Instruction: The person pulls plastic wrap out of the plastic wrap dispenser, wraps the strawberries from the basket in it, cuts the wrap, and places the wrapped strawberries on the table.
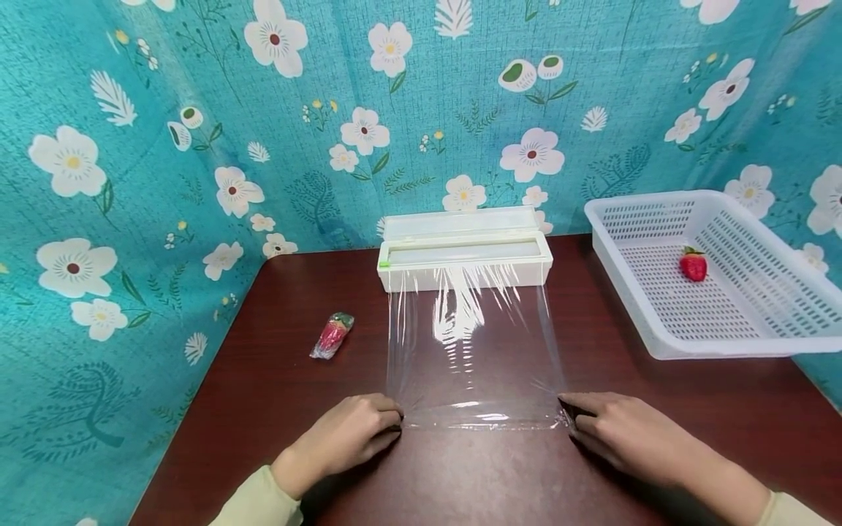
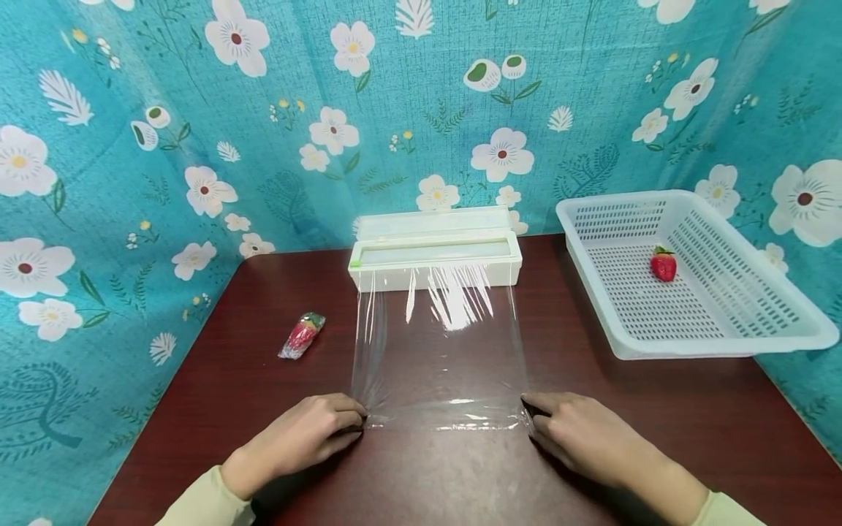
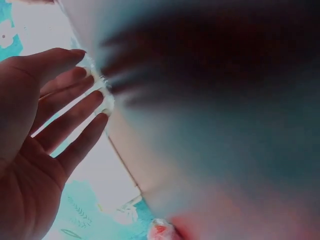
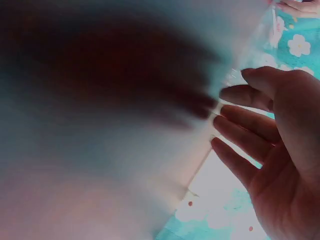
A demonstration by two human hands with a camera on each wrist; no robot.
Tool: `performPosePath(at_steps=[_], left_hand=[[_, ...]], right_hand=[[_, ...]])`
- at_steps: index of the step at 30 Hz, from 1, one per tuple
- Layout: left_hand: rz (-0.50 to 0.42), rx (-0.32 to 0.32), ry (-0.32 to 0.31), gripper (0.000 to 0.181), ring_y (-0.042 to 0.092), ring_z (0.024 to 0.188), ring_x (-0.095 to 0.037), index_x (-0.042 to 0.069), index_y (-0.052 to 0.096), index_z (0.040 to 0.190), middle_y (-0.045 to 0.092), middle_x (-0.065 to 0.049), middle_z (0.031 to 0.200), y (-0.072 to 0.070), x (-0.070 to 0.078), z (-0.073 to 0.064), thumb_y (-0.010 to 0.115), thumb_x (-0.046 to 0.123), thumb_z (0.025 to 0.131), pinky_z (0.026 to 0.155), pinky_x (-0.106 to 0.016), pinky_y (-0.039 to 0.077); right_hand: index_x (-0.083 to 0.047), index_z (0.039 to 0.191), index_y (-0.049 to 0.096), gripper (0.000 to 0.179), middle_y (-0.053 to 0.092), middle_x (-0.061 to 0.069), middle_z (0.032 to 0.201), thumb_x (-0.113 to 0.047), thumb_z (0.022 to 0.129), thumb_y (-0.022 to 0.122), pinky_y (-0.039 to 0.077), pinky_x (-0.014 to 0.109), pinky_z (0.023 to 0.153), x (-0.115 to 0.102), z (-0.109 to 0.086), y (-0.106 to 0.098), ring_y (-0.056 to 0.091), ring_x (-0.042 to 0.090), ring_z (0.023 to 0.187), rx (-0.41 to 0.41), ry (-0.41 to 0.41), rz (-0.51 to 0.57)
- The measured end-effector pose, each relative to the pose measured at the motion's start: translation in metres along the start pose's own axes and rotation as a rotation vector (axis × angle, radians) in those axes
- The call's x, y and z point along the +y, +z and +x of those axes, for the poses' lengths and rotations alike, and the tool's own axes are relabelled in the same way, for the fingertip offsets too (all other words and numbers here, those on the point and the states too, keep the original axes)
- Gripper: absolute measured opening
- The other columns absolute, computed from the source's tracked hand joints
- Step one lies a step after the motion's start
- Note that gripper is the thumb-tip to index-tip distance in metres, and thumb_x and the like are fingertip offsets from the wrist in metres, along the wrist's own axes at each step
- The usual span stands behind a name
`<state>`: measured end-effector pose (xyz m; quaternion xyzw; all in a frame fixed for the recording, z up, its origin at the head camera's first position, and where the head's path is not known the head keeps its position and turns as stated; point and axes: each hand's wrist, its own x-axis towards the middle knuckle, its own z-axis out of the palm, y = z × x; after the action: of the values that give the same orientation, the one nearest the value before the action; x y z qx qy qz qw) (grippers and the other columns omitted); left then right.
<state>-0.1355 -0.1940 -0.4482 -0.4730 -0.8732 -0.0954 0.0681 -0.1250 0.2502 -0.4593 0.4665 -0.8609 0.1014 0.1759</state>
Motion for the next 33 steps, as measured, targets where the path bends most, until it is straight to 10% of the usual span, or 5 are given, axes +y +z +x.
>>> performPosePath(at_steps=[10,17,26,33], left_hand=[[-0.222,-0.016,-0.068,0.005,0.067,0.08,-0.005,0.008,0.068,0.099,0.07,0.003,0.087,0.0,-0.027,0.035,0.068,0.003,0.096,0.073,-0.022,0.055],[-0.17,-0.088,-0.15,0.015,0.069,0.086,-0.011,0.009,0.069,0.109,0.072,0.0,0.096,-0.002,-0.033,0.056,0.074,0.011,0.094,0.076,-0.031,0.057],[-0.098,-0.164,-0.251,0.057,0.055,0.131,-0.028,0.002,0.061,0.137,0.053,-0.015,0.145,-0.005,-0.052,0.084,0.076,0.036,0.094,0.107,-0.043,0.047],[-0.189,-0.256,-0.238,0.077,0.028,0.151,-0.04,0.003,0.044,0.152,0.028,-0.023,0.164,0.002,-0.07,0.099,0.073,0.044,0.094,0.121,-0.052,0.027]], right_hand=[[-0.019,0.114,0.066,0.025,0.053,-0.024,0.078,-0.014,0.091,0.075,0.048,0.03,0.056,0.017,0.042,-0.015,0.052,-0.004,0.066,-0.219,0.212,0.162],[-0.02,0.095,0.066,0.011,0.051,-0.016,0.071,-0.015,0.091,0.075,0.043,0.03,0.05,0.022,0.066,-0.006,0.051,0.005,0.059,-0.292,0.242,0.056],[-0.002,0.121,0.068,0.038,0.062,0.016,0.123,-0.021,0.089,0.08,0.056,0.046,0.083,0.034,0.092,0.016,0.064,0.031,0.106,-0.233,0.195,-0.02],[-0.001,0.151,0.046,0.065,0.038,0.032,0.155,-0.041,0.102,0.062,0.035,0.066,0.11,0.044,0.105,0.02,0.039,0.051,0.141,-0.447,0.371,0.112]])
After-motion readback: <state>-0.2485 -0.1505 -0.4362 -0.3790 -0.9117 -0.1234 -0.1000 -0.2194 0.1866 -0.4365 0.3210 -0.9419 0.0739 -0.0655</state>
